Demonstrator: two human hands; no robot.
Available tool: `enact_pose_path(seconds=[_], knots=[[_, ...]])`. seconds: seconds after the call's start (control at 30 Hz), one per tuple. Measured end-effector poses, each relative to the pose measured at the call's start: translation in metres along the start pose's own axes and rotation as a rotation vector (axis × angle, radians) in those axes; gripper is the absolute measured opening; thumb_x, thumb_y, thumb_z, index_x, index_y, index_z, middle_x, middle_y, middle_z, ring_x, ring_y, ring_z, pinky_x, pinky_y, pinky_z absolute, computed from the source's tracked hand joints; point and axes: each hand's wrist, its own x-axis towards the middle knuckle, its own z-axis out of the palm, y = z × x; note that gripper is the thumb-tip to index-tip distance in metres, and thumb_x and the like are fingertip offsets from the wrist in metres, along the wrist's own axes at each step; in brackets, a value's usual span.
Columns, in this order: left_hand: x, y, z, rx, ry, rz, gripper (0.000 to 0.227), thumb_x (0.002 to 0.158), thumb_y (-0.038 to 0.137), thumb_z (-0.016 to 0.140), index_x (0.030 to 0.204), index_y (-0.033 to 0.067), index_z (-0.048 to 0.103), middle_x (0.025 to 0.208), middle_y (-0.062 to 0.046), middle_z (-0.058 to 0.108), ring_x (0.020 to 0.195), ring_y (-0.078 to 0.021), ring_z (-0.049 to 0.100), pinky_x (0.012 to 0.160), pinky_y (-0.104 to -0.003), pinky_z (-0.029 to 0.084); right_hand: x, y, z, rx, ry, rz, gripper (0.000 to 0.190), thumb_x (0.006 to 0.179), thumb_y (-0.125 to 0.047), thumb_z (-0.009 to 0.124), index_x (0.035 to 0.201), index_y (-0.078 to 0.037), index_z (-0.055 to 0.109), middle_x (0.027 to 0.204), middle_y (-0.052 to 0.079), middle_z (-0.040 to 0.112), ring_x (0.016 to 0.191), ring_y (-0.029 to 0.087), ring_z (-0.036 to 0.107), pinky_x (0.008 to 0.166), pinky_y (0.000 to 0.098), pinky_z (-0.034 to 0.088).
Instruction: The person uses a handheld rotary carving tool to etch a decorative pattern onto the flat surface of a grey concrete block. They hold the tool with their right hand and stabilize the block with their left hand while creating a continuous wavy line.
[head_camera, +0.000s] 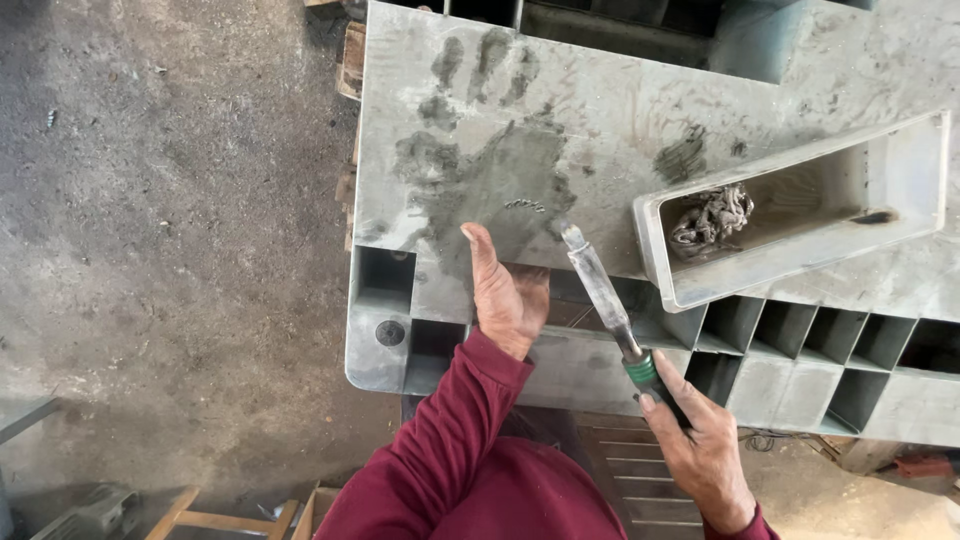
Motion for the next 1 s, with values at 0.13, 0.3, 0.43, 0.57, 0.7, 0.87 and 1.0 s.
enact_pose_path(seconds=[0.13,0.3,0.43,0.57,0.7,0.87,1.0], knots=[[0.000,0.001,0.000,0.032,0.038,0.013,0.087,0.079,0.070,0.070,0.143,0.0140,0.051,0.134,-0.002,0.057,0.124,-0.0229,0.053,0.108,-0.042,0.042,-0.009,0.008,0.002,-0.006,0.018,0.045,0.053,0.088,-0.009,0.072,0.140,-0.002,0.061,0.105,0.015,0.080,0.084,0.014,0.075,0.069,0.0270,0.059],[0.000,0.001,0.000,0.021,-0.006,0.005,0.090,0.079,0.071,0.070,0.145,0.0128,0.048,0.136,-0.002,0.056,0.126,-0.0225,0.053,0.110,-0.042,0.042,-0.006,0.009,0.005,-0.006,-0.001,-0.037,0.053,0.089,-0.010,0.071,0.140,-0.002,0.060,0.110,0.016,0.078,0.091,0.016,0.075,0.075,0.0287,0.059],[0.000,0.001,0.000,0.018,-0.018,-0.009,0.091,0.080,0.071,0.070,0.145,0.0120,0.048,0.136,-0.003,0.056,0.125,-0.0230,0.053,0.110,-0.042,0.042,-0.003,0.006,0.008,0.011,-0.016,-0.090,0.054,0.091,-0.010,0.070,0.143,-0.002,0.057,0.115,0.018,0.076,0.101,0.020,0.074,0.083,0.0307,0.059],[0.001,0.001,-0.002,0.004,0.014,-0.023,0.090,0.079,0.072,0.069,0.145,0.0136,0.048,0.137,-0.001,0.056,0.125,-0.0220,0.053,0.109,-0.041,0.042,-0.001,0.003,0.009,0.000,-0.021,-0.084,0.055,0.092,-0.011,0.069,0.144,-0.001,0.056,0.116,0.019,0.075,0.103,0.021,0.074,0.085,0.0316,0.058],[0.001,0.001,-0.004,-0.002,-0.004,-0.027,0.088,0.081,0.071,0.069,0.144,0.0131,0.049,0.136,-0.001,0.056,0.125,-0.0220,0.054,0.110,-0.041,0.041,0.001,-0.005,0.004,-0.053,-0.055,0.090,0.057,0.090,-0.014,0.071,0.146,-0.007,0.058,0.099,0.016,0.075,0.082,0.020,0.072,0.072,0.0321,0.058],[0.002,0.000,-0.003,0.001,-0.012,-0.010,0.085,0.082,0.071,0.068,0.142,0.0123,0.051,0.135,-0.001,0.058,0.125,-0.0220,0.055,0.112,-0.042,0.041,0.007,-0.025,-0.012,-0.086,-0.099,0.135,0.057,0.091,-0.017,0.069,0.146,-0.010,0.057,0.103,0.017,0.079,0.082,0.020,0.074,0.070,0.0330,0.059],[0.001,0.001,-0.003,-0.004,-0.002,-0.019,0.083,0.082,0.070,0.068,0.140,0.0132,0.053,0.133,-0.001,0.059,0.124,-0.0214,0.055,0.111,-0.041,0.041,0.012,-0.041,-0.019,-0.164,-0.112,0.115,0.056,0.090,-0.019,0.069,0.145,-0.010,0.057,0.107,0.017,0.078,0.086,0.020,0.077,0.070,0.0334,0.060]])
